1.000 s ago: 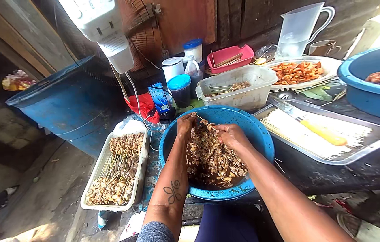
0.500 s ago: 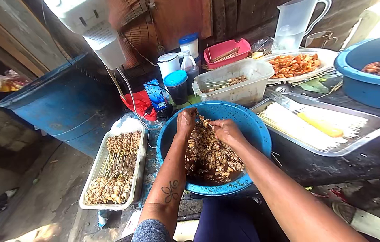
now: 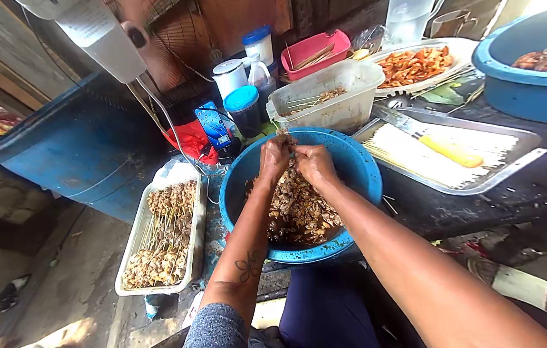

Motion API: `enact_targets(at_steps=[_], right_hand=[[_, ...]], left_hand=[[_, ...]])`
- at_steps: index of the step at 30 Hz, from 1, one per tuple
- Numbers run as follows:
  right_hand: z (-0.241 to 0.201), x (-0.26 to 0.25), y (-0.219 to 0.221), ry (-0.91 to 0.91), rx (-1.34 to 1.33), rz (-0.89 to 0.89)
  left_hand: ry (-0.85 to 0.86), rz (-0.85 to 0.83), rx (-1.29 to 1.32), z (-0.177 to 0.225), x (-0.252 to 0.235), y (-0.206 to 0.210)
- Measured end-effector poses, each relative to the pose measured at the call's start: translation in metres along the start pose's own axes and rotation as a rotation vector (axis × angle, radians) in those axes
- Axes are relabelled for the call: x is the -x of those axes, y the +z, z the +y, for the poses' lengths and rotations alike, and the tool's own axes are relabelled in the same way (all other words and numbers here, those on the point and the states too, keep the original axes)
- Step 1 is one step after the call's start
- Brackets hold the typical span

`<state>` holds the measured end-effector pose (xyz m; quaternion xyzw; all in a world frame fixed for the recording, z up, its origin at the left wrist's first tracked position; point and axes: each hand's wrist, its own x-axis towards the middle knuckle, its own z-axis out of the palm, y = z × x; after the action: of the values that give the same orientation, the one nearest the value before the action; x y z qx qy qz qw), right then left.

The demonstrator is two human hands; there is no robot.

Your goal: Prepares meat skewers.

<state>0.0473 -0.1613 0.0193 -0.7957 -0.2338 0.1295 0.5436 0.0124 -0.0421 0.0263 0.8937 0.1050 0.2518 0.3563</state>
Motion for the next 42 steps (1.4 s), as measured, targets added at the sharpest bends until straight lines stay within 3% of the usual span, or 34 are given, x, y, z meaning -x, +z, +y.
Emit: enact_targets(at_steps=[4, 7, 10, 12, 16, 20, 25, 35, 42], right_hand=[[-0.001, 0.002, -0.008, 0.034, -0.05, 0.036], [0.001, 0.005, -0.016, 0.095, 0.005, 0.018], [0.002, 0.005, -0.016, 0.128, 0.045, -0.033], [0.002, 0.005, -0.016, 0.145, 0.06, -0.061], [0.004, 0.004, -0.015, 0.167, 0.044, -0.067], [0.002, 0.005, -0.015, 0.175, 0.059, -0.086], [0.004, 0.004, -0.015, 0.162, 0.083, -0.115], [0.001, 0.008, -0.016, 0.165, 0.126, -0.119], [0.003, 0.008, -0.016, 0.175, 0.134, -0.125]], left_hand=[[0.012, 0.067, 0.155, -0.001, 0.001, -0.001], [-0.303, 0.107, 0.052, -0.01, 0.003, -0.012], [-0.608, -0.115, -0.198, -0.029, 0.003, -0.006], [-0.671, -0.175, -0.21, -0.045, 0.002, 0.0], [-0.633, 0.052, 0.354, -0.068, -0.001, -0.001], [-0.679, 0.173, 0.828, -0.06, -0.001, -0.007], [-0.732, 0.194, 0.962, -0.047, -0.004, -0.011], [-0.611, 0.227, 0.881, -0.05, -0.002, -0.009], [-0.663, 0.297, 1.008, -0.046, -0.003, -0.01]])
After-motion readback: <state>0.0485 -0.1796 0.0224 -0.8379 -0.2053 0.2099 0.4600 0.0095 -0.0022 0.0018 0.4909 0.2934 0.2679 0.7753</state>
